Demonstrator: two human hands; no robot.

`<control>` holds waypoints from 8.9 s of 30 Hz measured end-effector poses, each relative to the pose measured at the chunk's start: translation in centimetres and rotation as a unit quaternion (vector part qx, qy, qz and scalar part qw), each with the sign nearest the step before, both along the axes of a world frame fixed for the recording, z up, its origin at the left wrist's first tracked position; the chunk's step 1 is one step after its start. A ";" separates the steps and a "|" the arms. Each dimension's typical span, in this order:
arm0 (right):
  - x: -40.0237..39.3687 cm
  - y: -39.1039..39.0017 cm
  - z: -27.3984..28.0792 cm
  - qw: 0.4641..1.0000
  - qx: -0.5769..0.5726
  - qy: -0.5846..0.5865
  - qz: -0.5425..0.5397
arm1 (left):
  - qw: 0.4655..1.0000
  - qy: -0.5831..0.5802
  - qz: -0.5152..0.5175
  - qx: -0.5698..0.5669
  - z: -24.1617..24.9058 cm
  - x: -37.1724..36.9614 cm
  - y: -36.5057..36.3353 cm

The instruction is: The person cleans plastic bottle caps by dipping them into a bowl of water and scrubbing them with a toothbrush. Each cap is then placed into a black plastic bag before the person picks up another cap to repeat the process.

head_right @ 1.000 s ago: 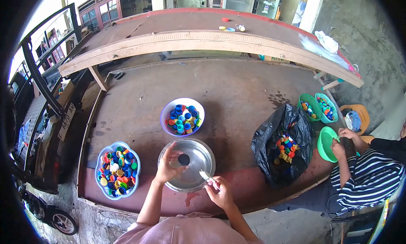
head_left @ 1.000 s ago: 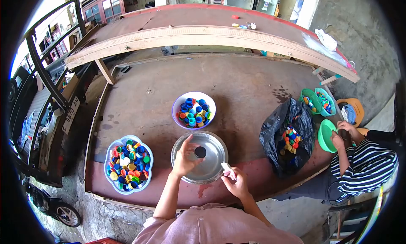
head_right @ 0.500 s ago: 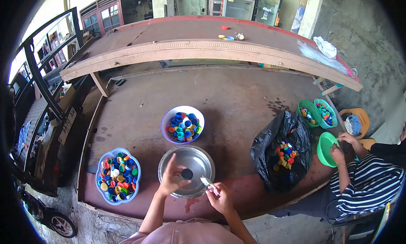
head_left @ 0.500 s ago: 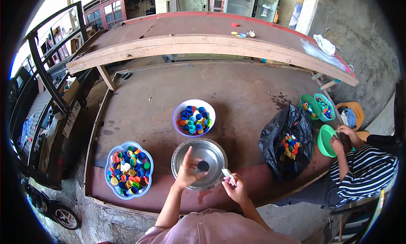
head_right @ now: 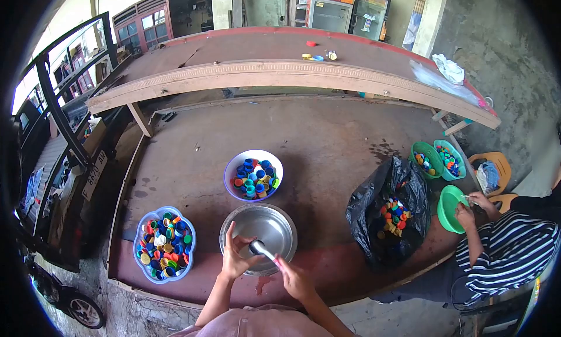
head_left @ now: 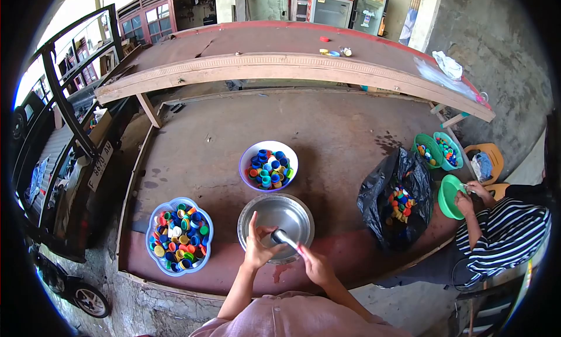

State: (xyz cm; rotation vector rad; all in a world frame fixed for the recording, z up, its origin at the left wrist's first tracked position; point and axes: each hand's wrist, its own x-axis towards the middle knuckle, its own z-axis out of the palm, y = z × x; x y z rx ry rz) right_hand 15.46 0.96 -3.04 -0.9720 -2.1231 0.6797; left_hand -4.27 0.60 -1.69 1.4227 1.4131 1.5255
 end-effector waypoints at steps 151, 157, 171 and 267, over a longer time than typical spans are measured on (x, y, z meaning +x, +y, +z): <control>3.6 4.7 2.9 0.994 0.076 0.043 0.064 | 0.965 -0.209 0.116 -0.107 1.4 6.3 -1.2; 3.9 5.2 3.4 1.000 -0.007 -0.024 0.010 | 0.966 -0.217 0.103 -0.093 1.2 6.7 -1.3; 3.0 3.0 2.2 0.989 -0.047 -0.078 0.116 | 0.907 -0.345 0.134 -0.201 1.0 6.8 -2.1; 23.5 14.6 -3.9 0.880 -0.071 -0.214 -0.418 | 0.941 -0.195 0.255 -0.103 -2.0 2.3 -7.7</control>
